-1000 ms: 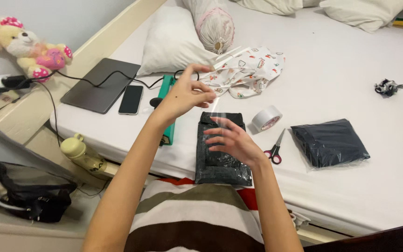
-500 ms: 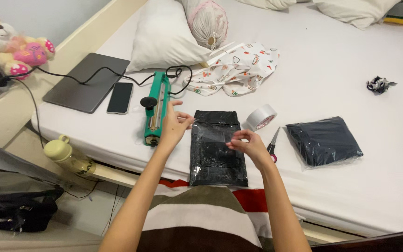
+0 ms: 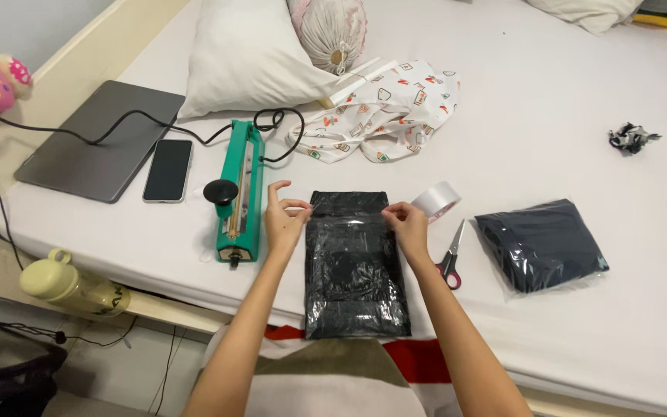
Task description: The person wraps a dark rectangular item in black plastic wrap on a bed. They fold the wrap around the item, smooth the edges, and secure the package with clear tape. Scissors are used to cut the tape.
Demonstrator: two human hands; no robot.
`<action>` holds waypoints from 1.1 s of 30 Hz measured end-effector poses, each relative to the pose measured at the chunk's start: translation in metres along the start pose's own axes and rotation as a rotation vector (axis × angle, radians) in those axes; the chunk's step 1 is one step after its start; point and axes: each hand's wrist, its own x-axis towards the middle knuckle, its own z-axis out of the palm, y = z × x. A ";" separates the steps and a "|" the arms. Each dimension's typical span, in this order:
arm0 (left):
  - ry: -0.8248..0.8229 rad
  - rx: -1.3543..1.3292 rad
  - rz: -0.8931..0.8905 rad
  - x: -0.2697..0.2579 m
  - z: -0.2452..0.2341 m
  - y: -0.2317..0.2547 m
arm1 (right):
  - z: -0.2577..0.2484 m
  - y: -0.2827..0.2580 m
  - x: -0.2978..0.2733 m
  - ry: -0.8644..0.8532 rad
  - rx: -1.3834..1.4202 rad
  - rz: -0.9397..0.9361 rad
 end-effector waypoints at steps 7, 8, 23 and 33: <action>0.022 0.196 -0.035 0.017 0.012 -0.013 | -0.008 0.007 0.011 -0.003 0.082 0.168; 0.014 0.208 -0.057 0.017 0.013 -0.014 | -0.011 0.007 0.011 -0.024 0.088 0.168; 0.009 0.127 -0.056 0.022 0.008 -0.015 | -0.021 -0.005 0.028 -0.037 0.014 0.290; 0.023 0.149 -0.203 0.037 0.014 -0.046 | -0.018 0.002 0.030 -0.057 -0.087 0.257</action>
